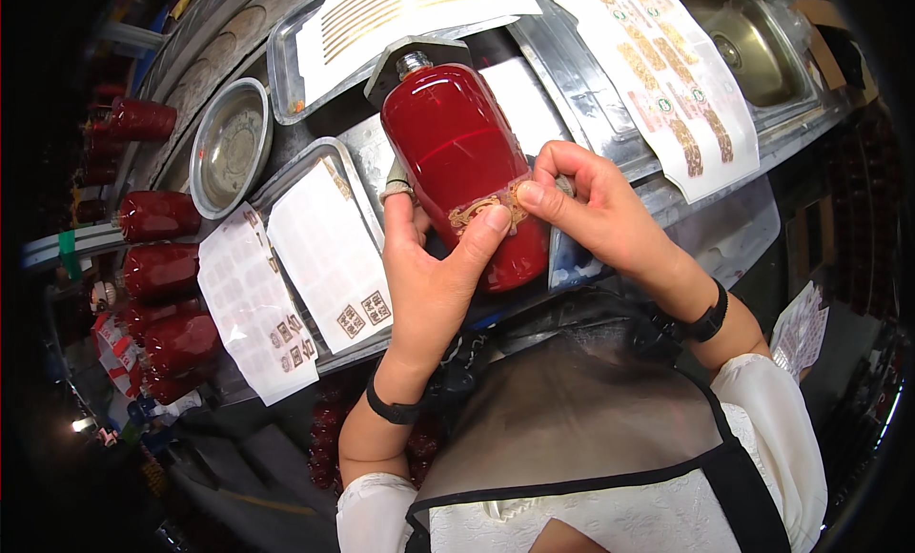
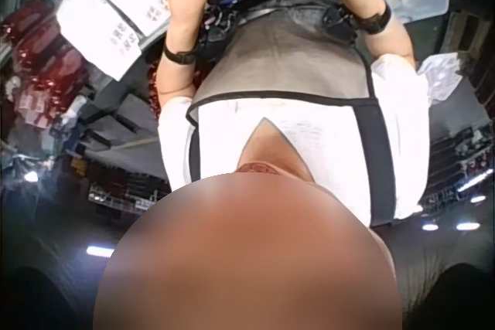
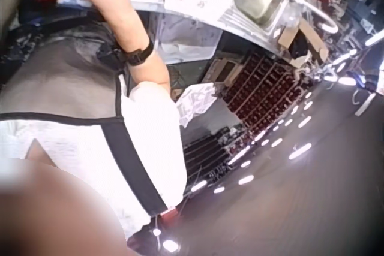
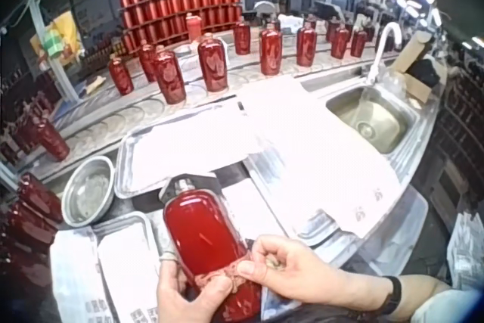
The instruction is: Applying decorative and informational labels to large red ceramic or glass bottles on a manufacturing line.
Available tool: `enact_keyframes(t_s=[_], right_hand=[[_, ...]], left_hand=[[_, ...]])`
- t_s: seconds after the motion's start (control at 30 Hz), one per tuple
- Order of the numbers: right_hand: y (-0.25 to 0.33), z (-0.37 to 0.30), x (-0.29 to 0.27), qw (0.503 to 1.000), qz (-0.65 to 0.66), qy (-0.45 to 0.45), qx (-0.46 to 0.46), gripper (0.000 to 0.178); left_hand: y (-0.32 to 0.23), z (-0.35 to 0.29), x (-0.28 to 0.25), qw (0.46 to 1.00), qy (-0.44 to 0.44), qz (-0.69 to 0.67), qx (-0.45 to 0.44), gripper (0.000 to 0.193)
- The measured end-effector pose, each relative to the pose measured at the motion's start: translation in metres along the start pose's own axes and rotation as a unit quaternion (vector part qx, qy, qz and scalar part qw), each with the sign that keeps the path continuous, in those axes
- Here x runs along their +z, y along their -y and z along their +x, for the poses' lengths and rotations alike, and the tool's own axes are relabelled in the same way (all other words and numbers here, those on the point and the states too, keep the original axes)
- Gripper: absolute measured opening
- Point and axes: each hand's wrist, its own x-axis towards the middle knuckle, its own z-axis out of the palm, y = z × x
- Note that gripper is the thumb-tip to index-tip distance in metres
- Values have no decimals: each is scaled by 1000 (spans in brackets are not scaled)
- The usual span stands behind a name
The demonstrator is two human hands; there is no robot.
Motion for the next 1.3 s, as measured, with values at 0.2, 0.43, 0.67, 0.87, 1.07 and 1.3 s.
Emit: enact_keyframes(t_s=[0.2, 0.43, 0.67, 0.87, 1.07, 1.3], right_hand=[[-1, 1, -2, 1000, 1, 12, 7, 29], [-2, 1, 2, 1000, 10, 8, -12, 33], [-2, 2, -1, 1000, 2, 21, -4, 30], [1, -1, -4, 1000, 0, 23, 15, 24], [32, 1, -4, 954, -228, -15, -192, 18], [38, 10, -7, 952, -258, 35, -163, 11]], left_hand=[[-7, -2, 3, 1000, -5, 14, -22, 56], [-1, 0, -2, 1000, -2, -3, -5, 51], [-5, -1, 4, 1000, -9, 4, -9, 56], [-1, -1, -2, 1000, 1, 15, -3, 63], [-2, -1, -11, 999, 30, -39, -19, 69], [-1, 0, -14, 999, 39, -36, -9, 70]])
